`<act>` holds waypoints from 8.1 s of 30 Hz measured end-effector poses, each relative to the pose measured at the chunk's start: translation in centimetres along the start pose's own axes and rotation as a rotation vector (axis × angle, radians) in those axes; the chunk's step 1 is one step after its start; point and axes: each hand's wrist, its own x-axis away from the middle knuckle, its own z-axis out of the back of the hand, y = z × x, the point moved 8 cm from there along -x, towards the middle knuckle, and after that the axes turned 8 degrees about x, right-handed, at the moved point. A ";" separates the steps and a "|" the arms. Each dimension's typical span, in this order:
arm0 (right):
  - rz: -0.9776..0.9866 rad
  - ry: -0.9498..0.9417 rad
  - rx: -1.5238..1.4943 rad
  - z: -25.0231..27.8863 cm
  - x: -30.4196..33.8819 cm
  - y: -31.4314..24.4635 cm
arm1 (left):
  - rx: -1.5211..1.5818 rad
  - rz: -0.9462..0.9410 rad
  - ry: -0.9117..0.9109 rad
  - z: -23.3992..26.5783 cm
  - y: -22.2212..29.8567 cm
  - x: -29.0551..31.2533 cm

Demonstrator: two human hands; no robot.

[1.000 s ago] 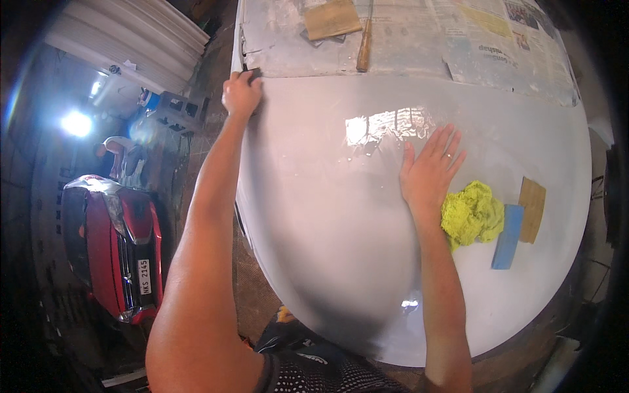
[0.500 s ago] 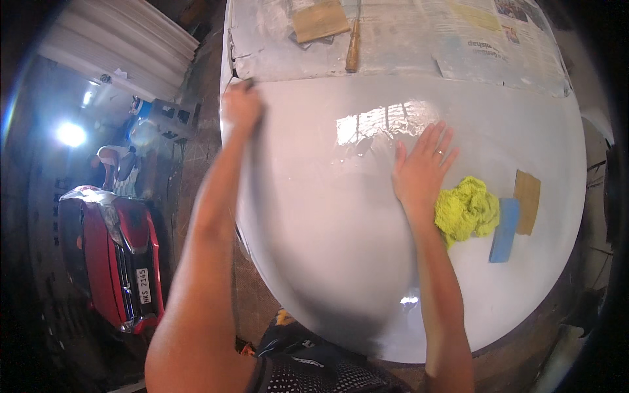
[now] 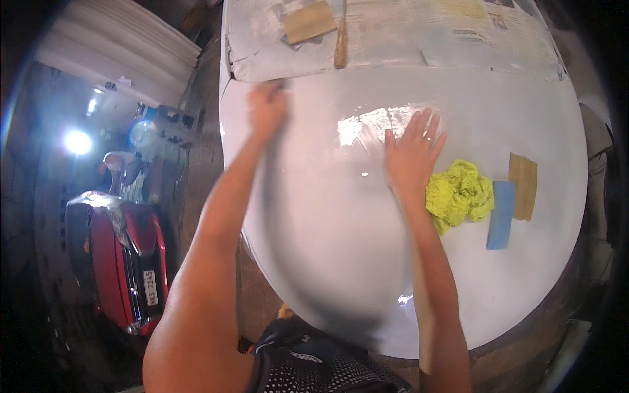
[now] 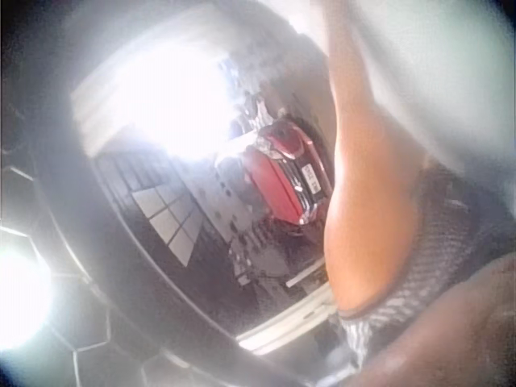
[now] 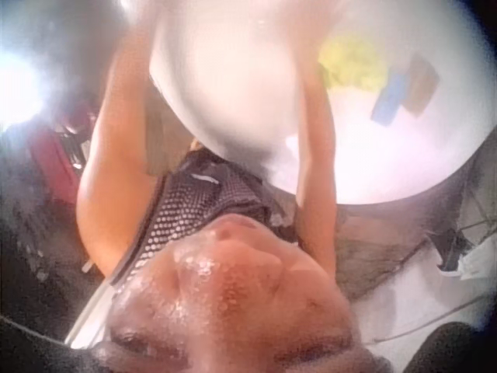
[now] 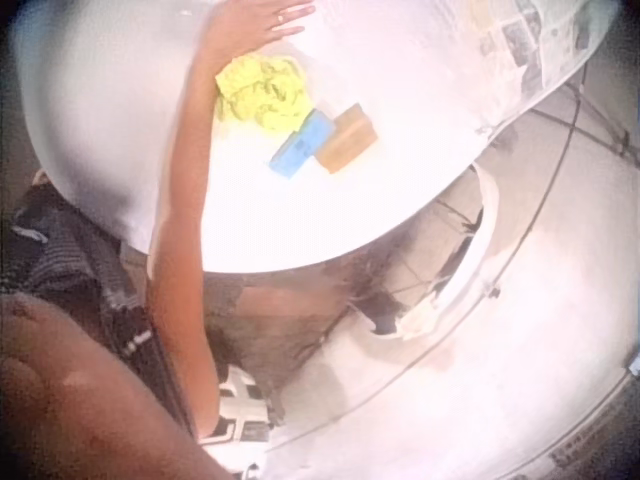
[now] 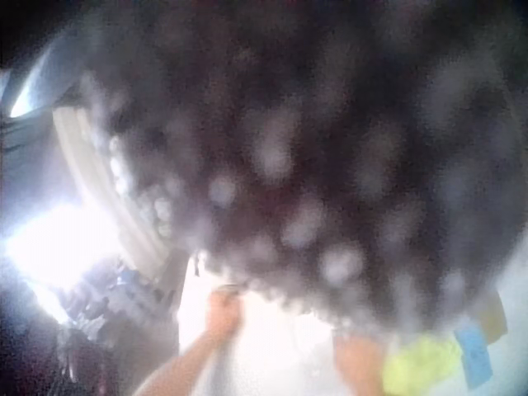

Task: The person sands the white car hood using a sanding block and a cloth, repeatedly dipping the block into a bucket of water and wiping the surface. The person switches between sanding blocks and wipes the hood with a cloth throughout the process.

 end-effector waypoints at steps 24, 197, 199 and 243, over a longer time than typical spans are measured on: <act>-0.700 -0.246 -1.323 4.7 15.4 -8.9 | 0.777 -0.197 -0.548 6.5 15.3 17.8; -0.341 0.119 -0.874 22.7 38.3 -5.0 | 1.353 0.588 -1.217 17.4 21.1 37.5; -0.340 0.108 -0.853 22.9 38.2 -5.1 | 1.360 0.593 -1.232 17.3 21.2 37.6; -0.384 0.226 -0.426 24.1 37.5 -13.9 | 1.410 0.262 -1.136 19.4 17.0 34.0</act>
